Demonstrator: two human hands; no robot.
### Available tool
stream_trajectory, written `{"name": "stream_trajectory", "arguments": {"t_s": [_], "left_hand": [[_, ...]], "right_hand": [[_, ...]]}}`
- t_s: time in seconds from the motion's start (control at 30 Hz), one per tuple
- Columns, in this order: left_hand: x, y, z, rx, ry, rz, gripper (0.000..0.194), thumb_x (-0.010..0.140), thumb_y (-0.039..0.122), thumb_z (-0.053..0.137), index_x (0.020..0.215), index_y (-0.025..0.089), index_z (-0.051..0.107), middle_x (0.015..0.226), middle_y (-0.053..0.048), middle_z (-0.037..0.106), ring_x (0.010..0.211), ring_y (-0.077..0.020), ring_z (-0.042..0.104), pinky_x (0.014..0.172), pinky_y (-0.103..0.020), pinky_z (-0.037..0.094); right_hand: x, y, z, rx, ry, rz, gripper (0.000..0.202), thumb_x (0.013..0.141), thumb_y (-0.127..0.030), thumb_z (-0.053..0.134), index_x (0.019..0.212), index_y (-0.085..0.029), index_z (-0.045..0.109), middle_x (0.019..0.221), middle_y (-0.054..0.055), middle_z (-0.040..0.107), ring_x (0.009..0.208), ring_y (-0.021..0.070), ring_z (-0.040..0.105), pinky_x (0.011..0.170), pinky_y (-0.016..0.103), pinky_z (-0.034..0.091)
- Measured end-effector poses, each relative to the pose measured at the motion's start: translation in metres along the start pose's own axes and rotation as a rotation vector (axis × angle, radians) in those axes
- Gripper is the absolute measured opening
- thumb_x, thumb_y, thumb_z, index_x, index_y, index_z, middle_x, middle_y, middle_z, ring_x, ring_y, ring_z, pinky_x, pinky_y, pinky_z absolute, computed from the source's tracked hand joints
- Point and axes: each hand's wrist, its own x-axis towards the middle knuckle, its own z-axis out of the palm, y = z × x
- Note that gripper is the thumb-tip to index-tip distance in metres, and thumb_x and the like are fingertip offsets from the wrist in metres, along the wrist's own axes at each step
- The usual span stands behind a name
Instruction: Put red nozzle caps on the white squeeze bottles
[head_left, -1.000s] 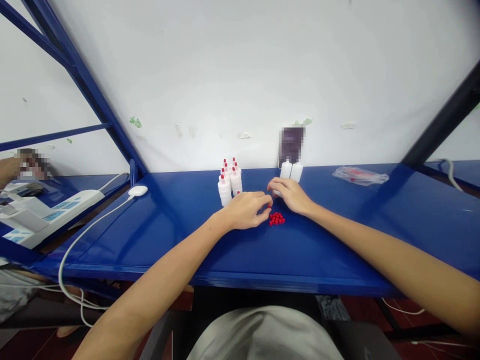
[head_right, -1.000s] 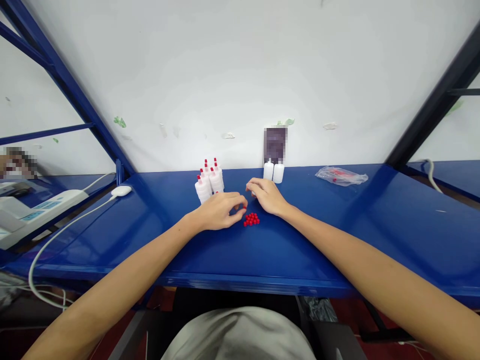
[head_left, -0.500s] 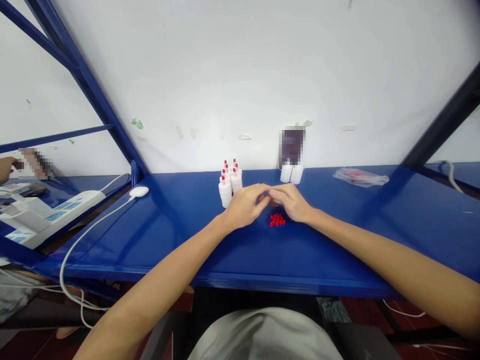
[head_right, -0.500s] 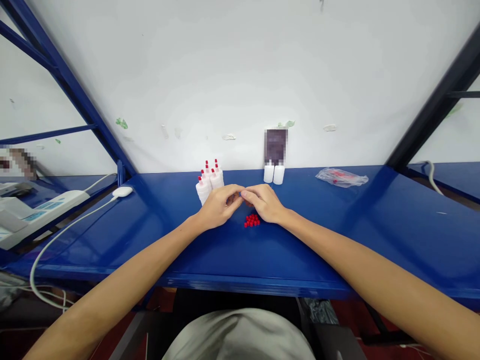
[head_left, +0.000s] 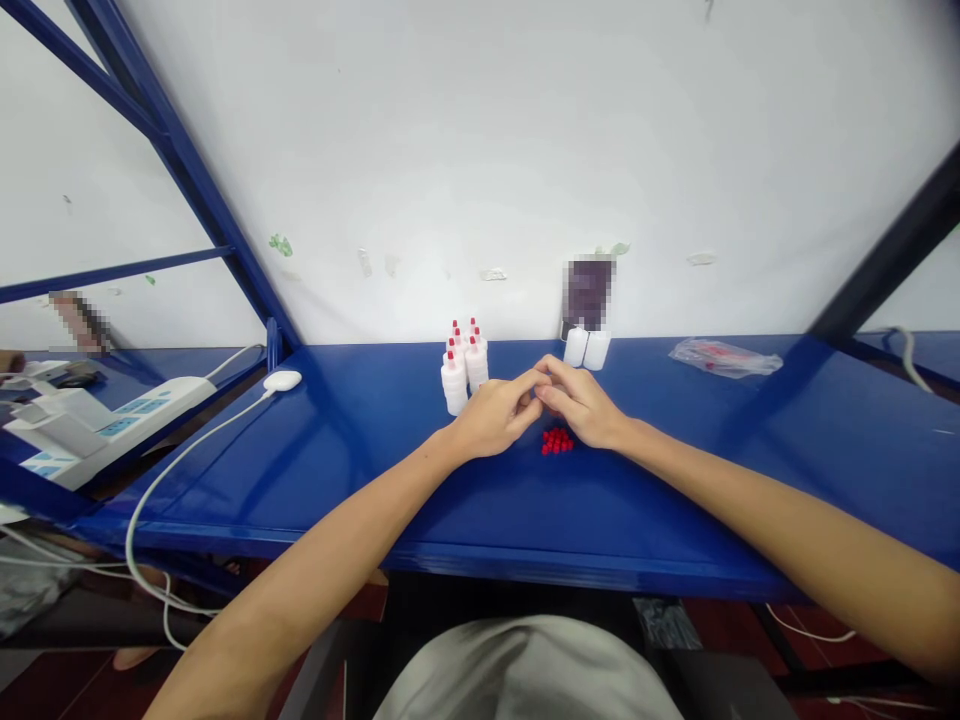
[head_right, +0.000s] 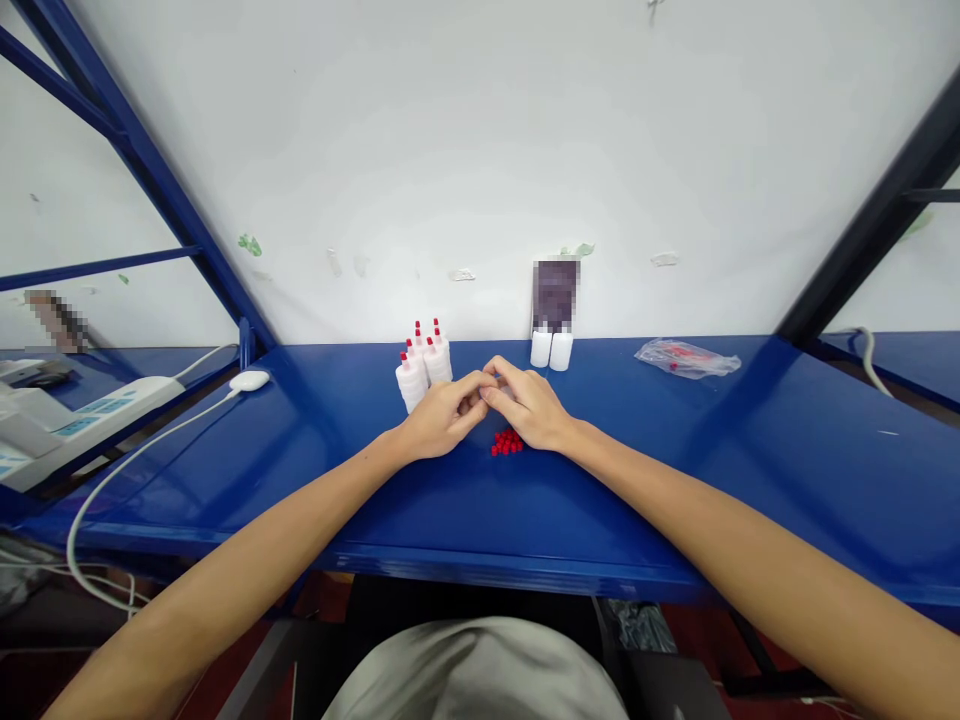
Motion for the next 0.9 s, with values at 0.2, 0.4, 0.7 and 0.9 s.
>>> {"name": "stream_trajectory", "arguments": {"t_s": [0.2, 0.4, 0.7, 0.9], "left_hand": [[0.002, -0.005, -0.052, 0.562, 0.163, 0.149, 0.025, 0.092, 0.03, 0.043, 0.098, 0.016, 0.063, 0.097, -0.011, 0.063, 0.095, -0.0237, 0.054, 0.088, -0.038, 0.041], [-0.003, -0.025, -0.068, 0.673, 0.088, 0.124, 0.021, 0.087, 0.032, 0.052, 0.091, 0.018, 0.068, 0.12, -0.013, 0.057, 0.116, -0.0313, 0.045, 0.098, -0.05, 0.034], [-0.005, -0.032, -0.062, 0.667, 0.042, 0.035, 0.022, 0.084, 0.033, 0.057, 0.092, 0.018, 0.071, 0.127, -0.015, 0.054, 0.12, -0.0341, 0.044, 0.097, -0.051, 0.034], [-0.004, -0.023, -0.064, 0.612, 0.194, 0.09, 0.019, 0.089, 0.029, 0.052, 0.09, 0.019, 0.068, 0.11, -0.01, 0.064, 0.104, -0.0248, 0.056, 0.092, -0.045, 0.033]], "right_hand": [[0.004, 0.012, -0.004, -0.062, 0.093, 0.068, 0.038, 0.095, -0.044, 0.039, 0.071, -0.019, 0.056, 0.065, 0.0, 0.055, 0.062, 0.0152, 0.052, 0.063, 0.028, 0.036], [0.005, 0.017, -0.003, -0.114, 0.121, 0.096, 0.036, 0.093, -0.038, 0.044, 0.065, -0.018, 0.055, 0.066, 0.001, 0.056, 0.062, 0.0146, 0.052, 0.063, 0.028, 0.035], [0.005, 0.015, -0.003, -0.12, 0.106, 0.123, 0.032, 0.092, -0.039, 0.046, 0.069, -0.018, 0.057, 0.061, -0.002, 0.054, 0.058, 0.0135, 0.048, 0.06, 0.027, 0.033], [0.005, 0.012, -0.004, -0.2, 0.044, 0.139, 0.025, 0.089, -0.038, 0.05, 0.078, -0.019, 0.061, 0.068, -0.001, 0.061, 0.062, 0.0139, 0.052, 0.062, 0.027, 0.035]]}}
